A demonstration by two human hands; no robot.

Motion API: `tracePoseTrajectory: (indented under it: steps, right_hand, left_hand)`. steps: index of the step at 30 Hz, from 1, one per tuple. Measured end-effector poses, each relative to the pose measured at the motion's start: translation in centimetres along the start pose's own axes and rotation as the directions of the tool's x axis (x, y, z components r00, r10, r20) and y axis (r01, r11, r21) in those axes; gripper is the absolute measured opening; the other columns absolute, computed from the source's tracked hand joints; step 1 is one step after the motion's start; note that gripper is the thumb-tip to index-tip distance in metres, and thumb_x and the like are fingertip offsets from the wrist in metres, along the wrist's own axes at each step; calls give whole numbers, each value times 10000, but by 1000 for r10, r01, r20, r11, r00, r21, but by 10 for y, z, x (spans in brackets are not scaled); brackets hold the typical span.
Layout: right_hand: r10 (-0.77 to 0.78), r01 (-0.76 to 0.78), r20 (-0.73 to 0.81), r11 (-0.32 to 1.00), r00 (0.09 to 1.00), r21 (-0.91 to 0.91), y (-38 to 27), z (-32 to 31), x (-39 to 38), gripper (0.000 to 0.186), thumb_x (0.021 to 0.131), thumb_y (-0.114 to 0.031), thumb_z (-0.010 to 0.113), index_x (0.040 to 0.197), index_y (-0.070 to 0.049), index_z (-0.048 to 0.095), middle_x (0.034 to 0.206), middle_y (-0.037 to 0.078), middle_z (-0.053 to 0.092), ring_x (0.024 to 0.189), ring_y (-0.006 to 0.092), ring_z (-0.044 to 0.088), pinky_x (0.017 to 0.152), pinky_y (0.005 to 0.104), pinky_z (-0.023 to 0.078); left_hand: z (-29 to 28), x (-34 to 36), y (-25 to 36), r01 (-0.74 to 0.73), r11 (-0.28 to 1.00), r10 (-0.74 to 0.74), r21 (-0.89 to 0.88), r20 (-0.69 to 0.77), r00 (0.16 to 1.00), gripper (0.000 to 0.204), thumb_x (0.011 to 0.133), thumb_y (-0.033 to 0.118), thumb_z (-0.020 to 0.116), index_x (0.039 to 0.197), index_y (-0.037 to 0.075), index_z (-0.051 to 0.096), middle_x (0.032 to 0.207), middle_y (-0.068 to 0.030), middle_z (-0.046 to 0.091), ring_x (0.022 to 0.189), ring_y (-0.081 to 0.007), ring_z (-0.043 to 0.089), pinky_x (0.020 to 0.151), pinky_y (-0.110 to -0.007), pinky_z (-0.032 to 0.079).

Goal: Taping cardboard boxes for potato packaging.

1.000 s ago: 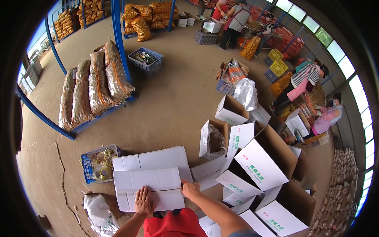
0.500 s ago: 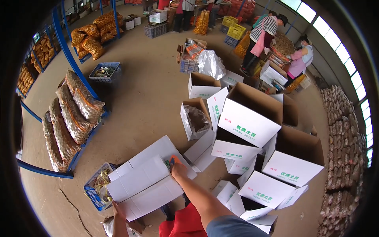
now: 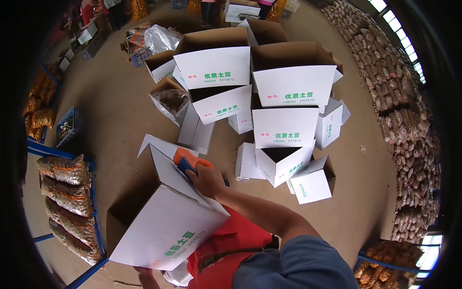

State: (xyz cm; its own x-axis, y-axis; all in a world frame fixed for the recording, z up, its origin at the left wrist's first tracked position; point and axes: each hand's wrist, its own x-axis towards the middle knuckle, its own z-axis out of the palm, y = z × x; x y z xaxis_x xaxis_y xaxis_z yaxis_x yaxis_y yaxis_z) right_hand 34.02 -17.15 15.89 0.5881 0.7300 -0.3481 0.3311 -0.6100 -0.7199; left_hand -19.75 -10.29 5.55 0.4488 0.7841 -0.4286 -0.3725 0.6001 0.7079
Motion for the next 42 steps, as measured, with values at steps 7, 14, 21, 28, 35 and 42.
tracePoseTrajectory:
  steps: [7, 14, 21, 28, 35, 42]
  right_hand:
    - [85, -66, -123, 986, 989, 152, 45, -61, -44, 502, 1040, -452, 558, 992, 40, 647, 889, 260, 676, 865, 438, 670, 828, 516, 494]
    - [192, -142, -221, 965, 956, 222, 126, -155, -71, 480, 1036, -437, 585, 936, 32, 615, 746, 214, 634, 677, 302, 623, 668, 446, 470]
    - [17, 125, -427, 945, 904, 304, 207, -235, -117, 444, 1045, -391, 558, 963, 34, 654, 788, 139, 690, 695, 239, 632, 666, 400, 504]
    - [-10, 151, -374, 924, 927, 351, 227, -275, -132, 422, 1036, -379, 574, 982, 31, 659, 811, 140, 696, 728, 232, 643, 682, 395, 510]
    - [71, 97, -390, 914, 918, 394, 224, -269, -160, 402, 1028, -366, 590, 1002, 29, 663, 835, 141, 702, 761, 225, 654, 699, 390, 517]
    - [143, 28, -356, 901, 924, 434, 197, -233, -148, 384, 1019, -354, 607, 1022, 26, 668, 858, 142, 708, 794, 217, 665, 715, 385, 524]
  left_hand:
    - [50, 29, 2, 186, 970, -227, 154, 312, 923, 738, 1008, 595, 558, 1522, 73, 467, 1453, -117, 584, 1307, -317, 587, 1071, -496, 517]
    - [189, 20, -3, 148, 973, -215, 179, 454, 865, 748, 1009, 601, 562, 1534, 81, 450, 1466, -103, 570, 1326, -296, 572, 1100, -471, 495]
    - [398, -7, -22, 56, 967, -173, 249, 481, 859, 737, 1030, 575, 547, 1559, 80, 413, 1460, -84, 573, 1332, -251, 565, 1121, -420, 477]
    - [486, -33, -26, -71, 882, -233, 466, 563, 793, 960, 998, 603, 565, 1628, -12, 182, 1652, -164, 295, 1525, -272, 293, 1241, -444, 251]
    - [483, -56, 28, -116, 850, -273, 514, 618, 737, 1217, 885, 674, 693, 1643, -16, 35, 1694, -192, 191, 1565, -327, 207, 1256, -501, 204]
    - [425, -43, 61, -25, 656, -517, 754, 473, 714, 1307, 819, 694, 750, 1665, 100, -50, 1723, -186, 104, 1594, -317, 145, 1273, -527, 174]
